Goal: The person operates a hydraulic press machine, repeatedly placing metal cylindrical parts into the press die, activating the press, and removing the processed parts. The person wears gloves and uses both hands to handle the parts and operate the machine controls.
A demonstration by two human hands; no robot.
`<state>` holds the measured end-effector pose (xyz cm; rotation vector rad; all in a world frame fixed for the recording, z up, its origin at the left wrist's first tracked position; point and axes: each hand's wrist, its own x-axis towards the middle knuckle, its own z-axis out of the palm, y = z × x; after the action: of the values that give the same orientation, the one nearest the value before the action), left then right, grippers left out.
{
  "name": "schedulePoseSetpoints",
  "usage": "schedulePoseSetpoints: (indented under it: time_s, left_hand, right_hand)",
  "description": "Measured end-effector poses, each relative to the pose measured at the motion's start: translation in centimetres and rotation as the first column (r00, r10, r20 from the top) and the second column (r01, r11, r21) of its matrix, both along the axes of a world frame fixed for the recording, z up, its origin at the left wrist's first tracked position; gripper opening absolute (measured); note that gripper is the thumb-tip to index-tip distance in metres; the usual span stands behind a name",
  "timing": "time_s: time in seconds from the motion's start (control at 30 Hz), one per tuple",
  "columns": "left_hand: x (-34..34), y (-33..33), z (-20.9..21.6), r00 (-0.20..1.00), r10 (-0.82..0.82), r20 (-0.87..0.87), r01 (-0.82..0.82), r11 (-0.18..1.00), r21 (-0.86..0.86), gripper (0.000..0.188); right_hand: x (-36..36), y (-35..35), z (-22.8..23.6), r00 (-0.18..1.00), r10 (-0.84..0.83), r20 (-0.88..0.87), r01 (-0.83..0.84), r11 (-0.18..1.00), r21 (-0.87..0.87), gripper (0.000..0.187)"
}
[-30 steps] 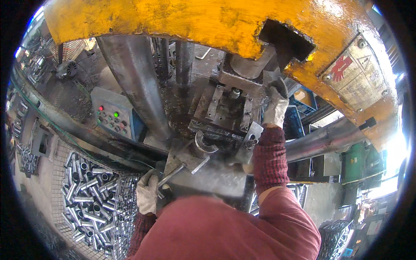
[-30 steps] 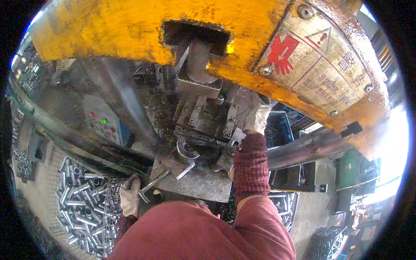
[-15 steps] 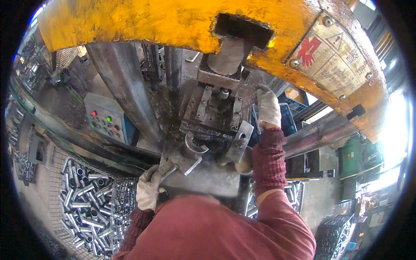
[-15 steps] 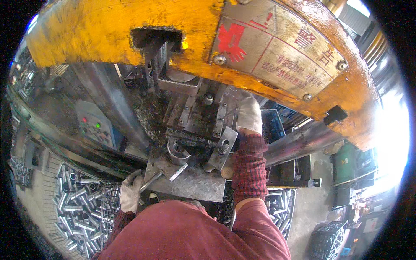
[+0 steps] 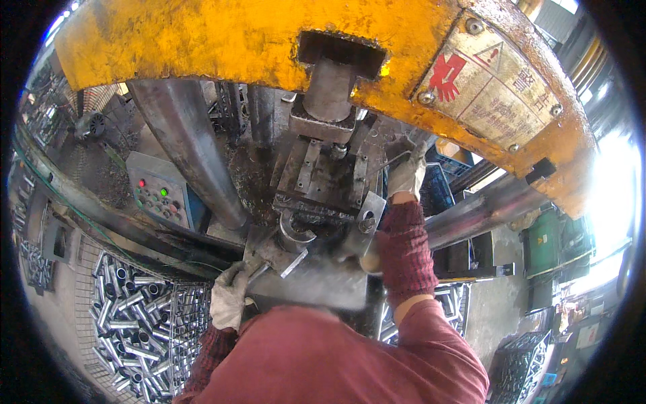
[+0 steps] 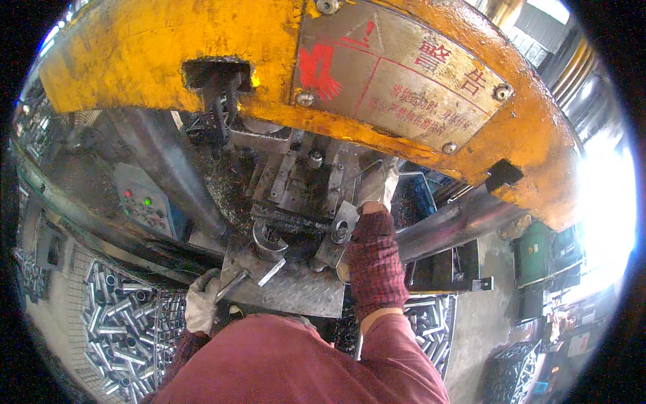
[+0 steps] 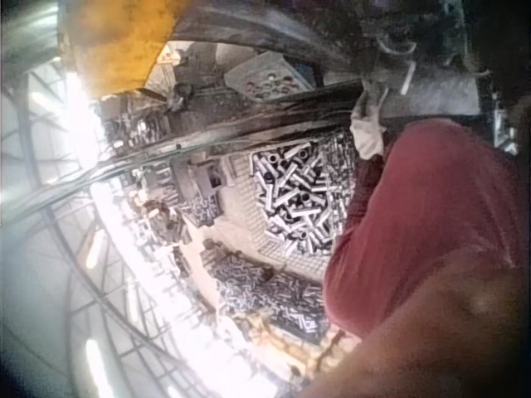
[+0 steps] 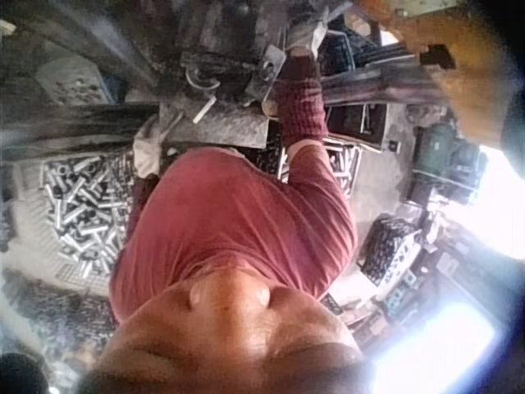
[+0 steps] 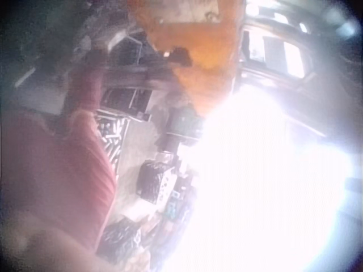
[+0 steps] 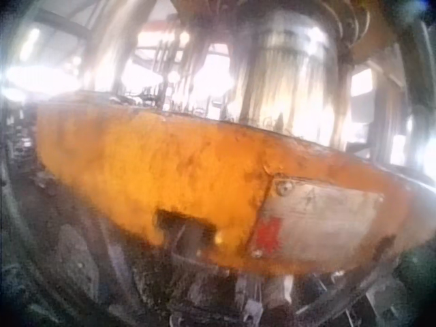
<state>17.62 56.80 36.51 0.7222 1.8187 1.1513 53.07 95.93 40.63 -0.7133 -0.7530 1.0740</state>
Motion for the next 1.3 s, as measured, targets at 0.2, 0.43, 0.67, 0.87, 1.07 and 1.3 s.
schedulePoseSetpoints:
  time_s: [0.2, 0.43, 0.67, 0.87, 1.07, 1.3]
  left_hand:
    - [0.4, 0.8, 0.9, 0.998, -0.063, -0.022, 0.062, 0.998, -0.033, 0.047]
    - [-0.1, -0.1, 0.8, 0.988, 0.138, 0.075, -0.132, 0.988, -0.077, 0.052]
    - [-1.4, -0.7, 0.3, 0.989, 0.133, 0.061, -0.131, 0.991, -0.03, 0.05]
    - [-1.9, -0.7, 0.5, 0.996, 0.076, 0.056, -0.074, 0.997, -0.034, 0.046]
    - [-2.1, -1.5, -0.2, 0.993, 0.101, 0.068, -0.104, 0.994, 0.041, 0.047]
    - [-2.6, -2.6, 0.6, 0.978, 0.186, 0.097, -0.182, 0.982, -0.052, 0.047]
  right_hand:
    - [0.6, 1.2, 0.1, 0.968, 0.246, 0.056, -0.245, 0.969, -0.02, 0.041]
    - [3.3, 4.4, 0.6, 0.373, -0.394, 0.84, -0.275, 0.818, 0.506, 0.035]
    - [3.4, 5.5, 3.2, -0.219, -0.122, 0.968, -0.053, 0.992, 0.113, 0.039]
    - [3.8, 6.3, 5.4, -0.569, -0.275, 0.775, -0.25, 0.956, 0.155, 0.031]
    - [-1.0, 2.9, 10.0, -0.615, -0.417, 0.669, -0.352, 0.905, 0.24, 0.026]
    - [-7.6, -3.4, 16.9, -0.806, -0.13, 0.577, -0.308, 0.925, -0.221, 0.027]
